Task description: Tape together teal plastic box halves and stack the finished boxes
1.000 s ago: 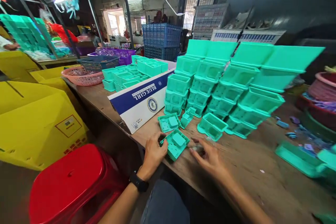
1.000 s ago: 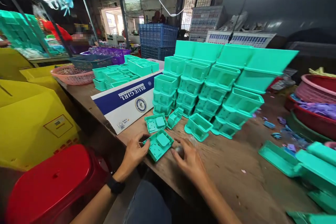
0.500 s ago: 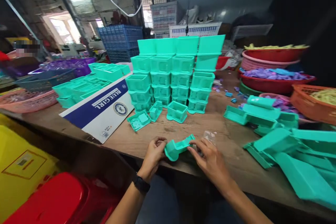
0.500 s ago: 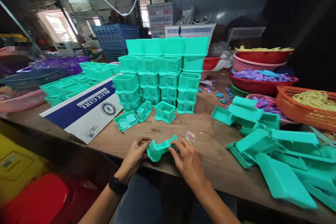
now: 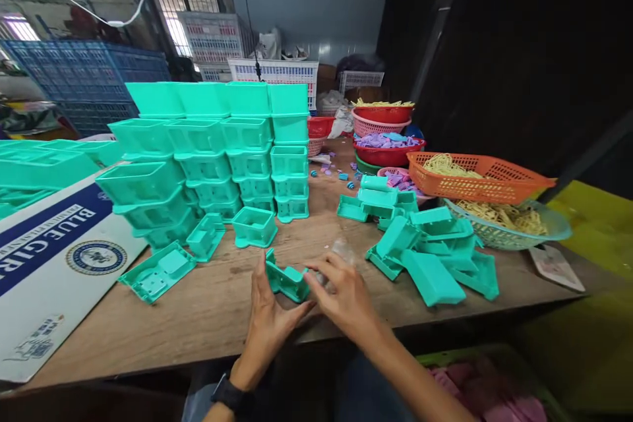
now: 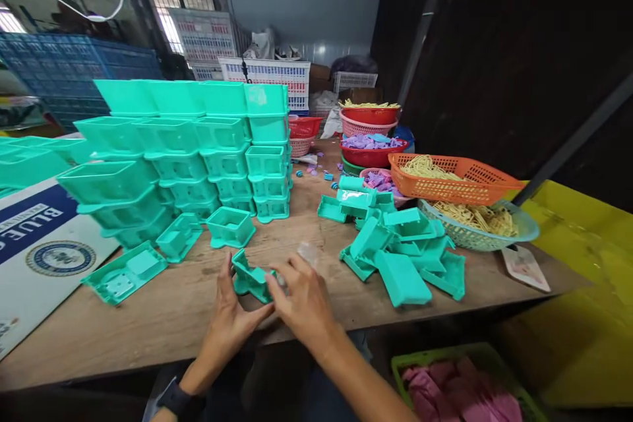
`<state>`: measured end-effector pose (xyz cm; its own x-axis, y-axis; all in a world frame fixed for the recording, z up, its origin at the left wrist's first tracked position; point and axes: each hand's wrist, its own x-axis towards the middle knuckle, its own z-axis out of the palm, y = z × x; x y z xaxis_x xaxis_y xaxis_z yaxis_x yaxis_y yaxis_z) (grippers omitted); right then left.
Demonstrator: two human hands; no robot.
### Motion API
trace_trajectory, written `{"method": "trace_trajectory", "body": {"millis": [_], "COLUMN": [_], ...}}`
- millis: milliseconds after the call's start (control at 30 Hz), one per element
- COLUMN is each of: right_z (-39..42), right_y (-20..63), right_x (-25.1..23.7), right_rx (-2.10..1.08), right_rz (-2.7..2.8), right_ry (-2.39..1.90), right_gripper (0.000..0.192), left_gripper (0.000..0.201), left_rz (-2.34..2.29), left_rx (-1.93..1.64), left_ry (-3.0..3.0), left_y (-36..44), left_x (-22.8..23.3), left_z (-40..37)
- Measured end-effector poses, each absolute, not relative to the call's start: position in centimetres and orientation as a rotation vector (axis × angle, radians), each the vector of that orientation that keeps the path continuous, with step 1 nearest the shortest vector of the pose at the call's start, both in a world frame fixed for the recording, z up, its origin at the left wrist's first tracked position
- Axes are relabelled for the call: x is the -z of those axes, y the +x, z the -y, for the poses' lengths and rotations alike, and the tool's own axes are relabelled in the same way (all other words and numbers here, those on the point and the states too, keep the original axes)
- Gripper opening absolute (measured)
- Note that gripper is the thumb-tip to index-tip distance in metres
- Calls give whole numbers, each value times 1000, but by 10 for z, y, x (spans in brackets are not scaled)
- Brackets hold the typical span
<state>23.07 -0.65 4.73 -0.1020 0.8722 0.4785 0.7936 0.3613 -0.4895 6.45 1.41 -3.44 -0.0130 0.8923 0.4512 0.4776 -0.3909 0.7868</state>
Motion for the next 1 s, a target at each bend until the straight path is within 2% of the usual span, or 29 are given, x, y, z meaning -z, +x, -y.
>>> {"method": "trace_trajectory", "body": {"millis": [167,300,433,533,667,767,900,1000], "right_z": [34,59,78,92,104,97,69,43], "right_y": [332,406,432,413,368,344,328,322], "right_x": [-38,-2,27,18,-5,3,28,36], "right_rx": [155,491,452,420,420,355,140,37], "right_rz": [1598,1437,1415,1343,1260,1586,2044,2128], "right_ry": [-1693,-2065,-2205,-2079,-1884,-1631,-1374,-1269], "right_gripper": [35,60,76,86,84,82,72,69], "left_gripper": [99,96,94,94,94,94,105,88], "left_rz": [-1429,-1379,-1197,-1137,-1110,-1086,-1204,-1267], "left_rx": [-1413,-1362,-1168,-1029,-957,-926,-1016,-1060], "left_ry": [1755,1699,1721,1732,1719,1725,1945,2245], "left_y": [68,59,35,11,-15,-23,-15,3], "left_x": [35,33,25,14,-1,-8,-15,-21], "left_z": [-27,-30,-28,-23,-15,-9,3,16]}}
